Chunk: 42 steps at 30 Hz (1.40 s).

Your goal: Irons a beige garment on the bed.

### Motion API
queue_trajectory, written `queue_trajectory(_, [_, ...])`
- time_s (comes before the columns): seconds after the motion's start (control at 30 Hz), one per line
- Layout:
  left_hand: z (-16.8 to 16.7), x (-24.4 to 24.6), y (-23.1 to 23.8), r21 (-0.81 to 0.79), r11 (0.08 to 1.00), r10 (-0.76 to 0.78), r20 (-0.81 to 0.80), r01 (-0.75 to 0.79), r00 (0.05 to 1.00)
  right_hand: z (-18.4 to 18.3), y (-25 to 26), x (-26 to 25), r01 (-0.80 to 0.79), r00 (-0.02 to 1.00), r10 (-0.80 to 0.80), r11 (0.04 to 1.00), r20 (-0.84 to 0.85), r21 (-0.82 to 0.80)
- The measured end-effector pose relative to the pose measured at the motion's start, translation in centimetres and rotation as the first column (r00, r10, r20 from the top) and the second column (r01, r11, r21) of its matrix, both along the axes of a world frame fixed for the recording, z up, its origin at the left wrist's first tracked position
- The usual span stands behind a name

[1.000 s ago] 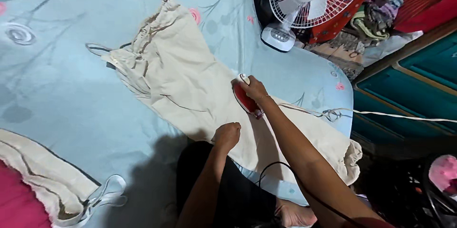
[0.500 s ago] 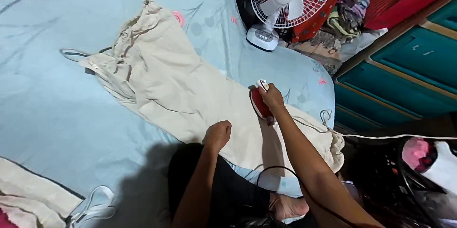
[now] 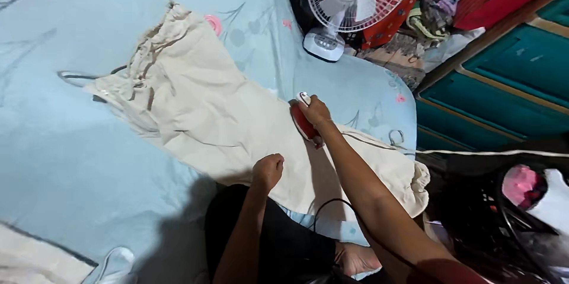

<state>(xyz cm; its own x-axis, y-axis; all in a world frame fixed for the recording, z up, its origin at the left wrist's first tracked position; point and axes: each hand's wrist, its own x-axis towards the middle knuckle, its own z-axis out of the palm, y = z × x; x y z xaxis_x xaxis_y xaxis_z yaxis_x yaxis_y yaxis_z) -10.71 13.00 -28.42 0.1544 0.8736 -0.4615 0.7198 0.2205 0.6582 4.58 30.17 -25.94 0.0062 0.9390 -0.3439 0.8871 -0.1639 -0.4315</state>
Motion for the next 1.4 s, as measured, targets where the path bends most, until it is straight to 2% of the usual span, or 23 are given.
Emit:
queue_trajectory(0.13, [-0.4, 0.0, 0.1, 0.016, 1.000, 0.011, 0.005, -0.011, 1.000, 0.7, -0.9, 1.4, -0.107, 0.994, 0.108, 0.994, 0.035, -0.035])
queue_trajectory(0.27, [-0.3, 0.3, -0.6, 0.065, 0.998, 0.017, 0.006, -0.017, 1.000, 1.2, -4.6, 6.9, -0.154, 0.979, 0.158, 0.987, 0.125, -0.038])
queue_trajectory(0.4, [0.1, 0.7, -1.2, 0.079, 0.997, 0.007, -0.017, -0.005, 1.000, 1.2, -7.3, 15.7, -0.007, 0.980, -0.001, 0.999, 0.199, 0.038])
queue_trajectory(0.5, [0.1, 1.0, -1.5, 0.110, 0.994, -0.008, -0.037, 0.012, 0.999, 2.2, -9.3, 20.9, 0.206, 0.958, -0.213, 0.977, 0.190, 0.056])
queue_trajectory(0.57, [0.1, 1.2, -1.6, 0.112, 0.993, -0.023, -0.057, 0.030, 0.998, 2.7, -10.5, 22.5, 0.344, 0.927, -0.348, 0.938, 0.144, 0.050])
queue_trajectory(0.6, [0.2, 1.4, -1.6, 0.109, 0.993, -0.031, -0.067, 0.038, 0.997, 2.9, -11.1, 22.7, 0.376, 0.918, -0.378, 0.926, 0.123, 0.036])
queue_trajectory(0.67, [0.4, 1.8, -1.7, 0.089, 0.994, -0.061, -0.098, 0.070, 0.993, 3.2, -12.6, 22.9, 0.337, 0.939, -0.337, 0.942, 0.070, 0.008])
queue_trajectory(0.77, [0.3, 2.2, -2.1, 0.081, 0.989, -0.109, -0.138, 0.120, 0.984, 2.9, -15.0, 24.3, 0.048, 0.998, -0.049, 0.999, -0.043, -0.019])
queue_trajectory(0.83, [0.4, 2.5, -2.2, 0.078, 0.989, -0.116, -0.151, 0.129, 0.982, 2.9, -16.0, 24.7, -0.145, 0.987, 0.142, 0.989, -0.075, -0.028])
queue_trajectory(0.9, [0.5, 2.8, -2.3, 0.075, 0.989, -0.116, -0.160, 0.129, 0.980, 3.0, -16.8, 23.7, -0.262, 0.962, 0.258, 0.965, -0.087, -0.033])
queue_trajectory(1.0, [0.8, 3.1, -2.2, 0.066, 0.990, -0.113, -0.177, 0.126, 0.978, 3.2, -17.0, 20.7, -0.340, 0.940, 0.338, 0.940, -0.054, -0.036])
queue_trajectory(1.13, [0.9, 3.3, -2.4, 0.061, 0.990, -0.112, -0.197, 0.126, 0.974, 2.7, -16.1, 16.9, -0.362, 0.932, 0.363, 0.930, -0.007, -0.056])
queue_trajectory(1.27, [1.0, 3.3, -2.9, 0.074, 0.990, -0.099, -0.203, 0.116, 0.974, 3.1, -16.2, 16.6, -0.343, 0.938, 0.345, 0.937, 0.032, -0.061])
queue_trajectory(1.33, [1.2, 3.3, -3.0, 0.072, 0.991, -0.098, -0.204, 0.115, 0.974, 3.4, -17.1, 17.8, -0.228, 0.971, 0.231, 0.973, 0.069, -0.046])
queue_trajectory(1.4, [1.5, 3.5, -2.9, 0.063, 0.991, -0.105, -0.210, 0.121, 0.972, 3.8, -18.1, 19.5, -0.021, 0.994, 0.025, 0.999, 0.103, -0.034])
